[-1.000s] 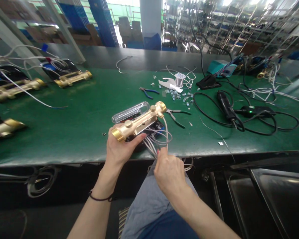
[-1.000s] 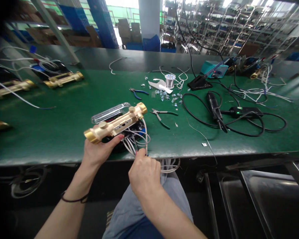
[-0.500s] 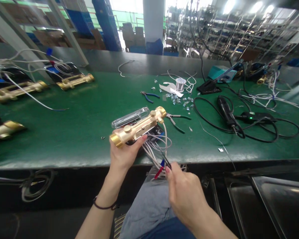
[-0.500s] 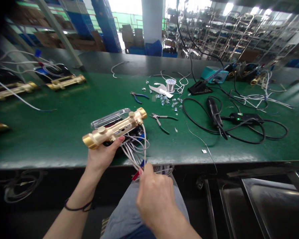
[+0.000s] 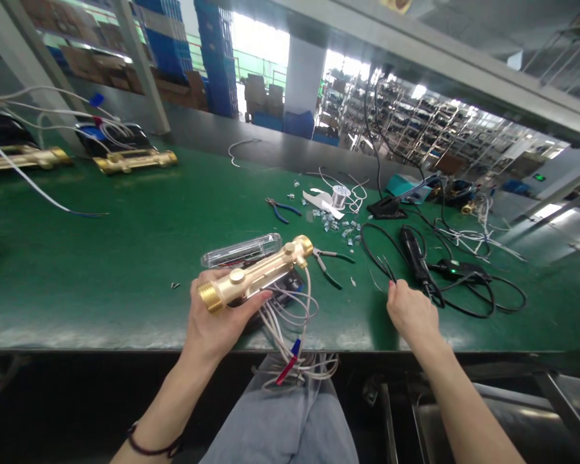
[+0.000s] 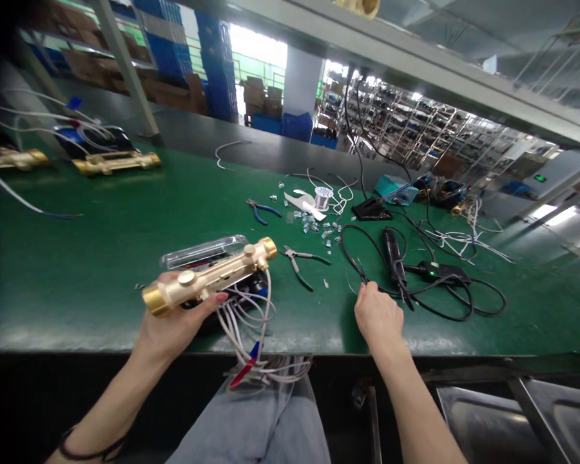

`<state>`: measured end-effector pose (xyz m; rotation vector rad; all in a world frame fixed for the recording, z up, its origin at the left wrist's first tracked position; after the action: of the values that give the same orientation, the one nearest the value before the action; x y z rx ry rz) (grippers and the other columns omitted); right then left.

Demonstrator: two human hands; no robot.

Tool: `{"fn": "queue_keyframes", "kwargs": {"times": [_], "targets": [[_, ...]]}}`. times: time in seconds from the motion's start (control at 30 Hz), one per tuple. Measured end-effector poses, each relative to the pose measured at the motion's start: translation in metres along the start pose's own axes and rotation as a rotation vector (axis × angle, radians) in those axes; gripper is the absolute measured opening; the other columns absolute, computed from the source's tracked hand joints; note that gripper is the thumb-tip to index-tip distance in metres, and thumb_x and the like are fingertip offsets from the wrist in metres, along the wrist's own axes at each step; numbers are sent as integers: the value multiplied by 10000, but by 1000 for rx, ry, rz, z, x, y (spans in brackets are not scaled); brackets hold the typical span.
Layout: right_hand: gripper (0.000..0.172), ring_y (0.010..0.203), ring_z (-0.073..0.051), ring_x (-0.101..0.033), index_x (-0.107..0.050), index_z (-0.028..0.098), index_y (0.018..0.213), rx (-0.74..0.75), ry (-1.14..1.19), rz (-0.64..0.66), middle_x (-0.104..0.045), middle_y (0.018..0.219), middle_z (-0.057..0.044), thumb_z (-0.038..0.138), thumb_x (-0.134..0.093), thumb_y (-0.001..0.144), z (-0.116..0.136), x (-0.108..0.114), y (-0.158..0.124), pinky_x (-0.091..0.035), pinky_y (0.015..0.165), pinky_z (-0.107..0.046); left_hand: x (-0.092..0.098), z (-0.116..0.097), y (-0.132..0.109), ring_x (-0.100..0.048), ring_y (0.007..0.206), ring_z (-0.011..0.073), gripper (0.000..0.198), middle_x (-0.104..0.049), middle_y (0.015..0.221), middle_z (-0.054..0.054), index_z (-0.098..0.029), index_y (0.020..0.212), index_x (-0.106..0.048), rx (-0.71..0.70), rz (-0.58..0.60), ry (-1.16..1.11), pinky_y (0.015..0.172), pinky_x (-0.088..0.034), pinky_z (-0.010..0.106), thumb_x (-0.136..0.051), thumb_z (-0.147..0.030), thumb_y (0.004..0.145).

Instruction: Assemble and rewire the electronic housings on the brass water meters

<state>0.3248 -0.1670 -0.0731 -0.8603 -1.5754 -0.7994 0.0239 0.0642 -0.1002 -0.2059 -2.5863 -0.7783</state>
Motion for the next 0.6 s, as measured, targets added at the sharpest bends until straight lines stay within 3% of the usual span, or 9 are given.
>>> {"fn": "queue_keyframes", "kwargs": {"times": [0.13,0.23,0.33,0.4,0.47,0.6], "targets": [[371,738,-319,-667,-618,85,892,20,-16,-86,-640,752,-183,314,-340,985,-7,7,16,-481,665,-411,2,-4,-1,-561,960,266,533,-594,985,51,-221,962,-514,-16,-6,25,830,-479,421,-748,-572,637],[324,828,-330,-639,-591,58,978,67,3,-207,-620,900,-228,312,-390,970,7,30,10,-481,671,-416,5,-10,-3,-556,967,259,537,-574,994,51,-216,989,-518,-13,-13,24,835,-480,415,-765,-537,637],[195,942,-224,-585,-562,147,1001,327,180,-376,-596,1001,-122,306,-456,965,53,68,-27,-471,801,-327,7,-13,-5,-557,968,243,540,-559,988,40,-215,991,-511,9,-1,-20,830,-484,393,-786,-507,631],[109,867,-186,-563,-565,170,953,735,576,-593,-587,909,-71,246,-487,954,93,106,-76,-464,793,-298,8,-14,-6,-555,969,241,549,-557,982,35,-214,989,-513,22,-1,-37,831,-482,388,-799,-502,619],[72,843,-178,-536,-580,182,969,999,692,-588,-571,899,-53,180,-516,937,131,119,-112,-454,770,-290,10,-15,-6,-549,971,243,554,-553,980,36,-212,991,-515,29,1,-60,831,-477,392,-806,-495,615],[133,803,-218,-498,-572,153,811,1095,593,-511,-549,828,-69,152,-505,926,184,108,-129,-441,728,-344,10,-17,-8,-542,962,243,520,-552,970,39,-215,982,-515,48,26,-93,806,-480,386,-818,-438,624]]}}
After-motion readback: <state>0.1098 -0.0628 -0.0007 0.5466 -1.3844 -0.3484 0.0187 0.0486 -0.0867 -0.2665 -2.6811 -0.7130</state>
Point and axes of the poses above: each hand's wrist, its own y-axis towards the middle knuckle, its own x-axis out of the back of the hand, z = x × y, the point moved 8 cm from there along y, towards the middle knuckle
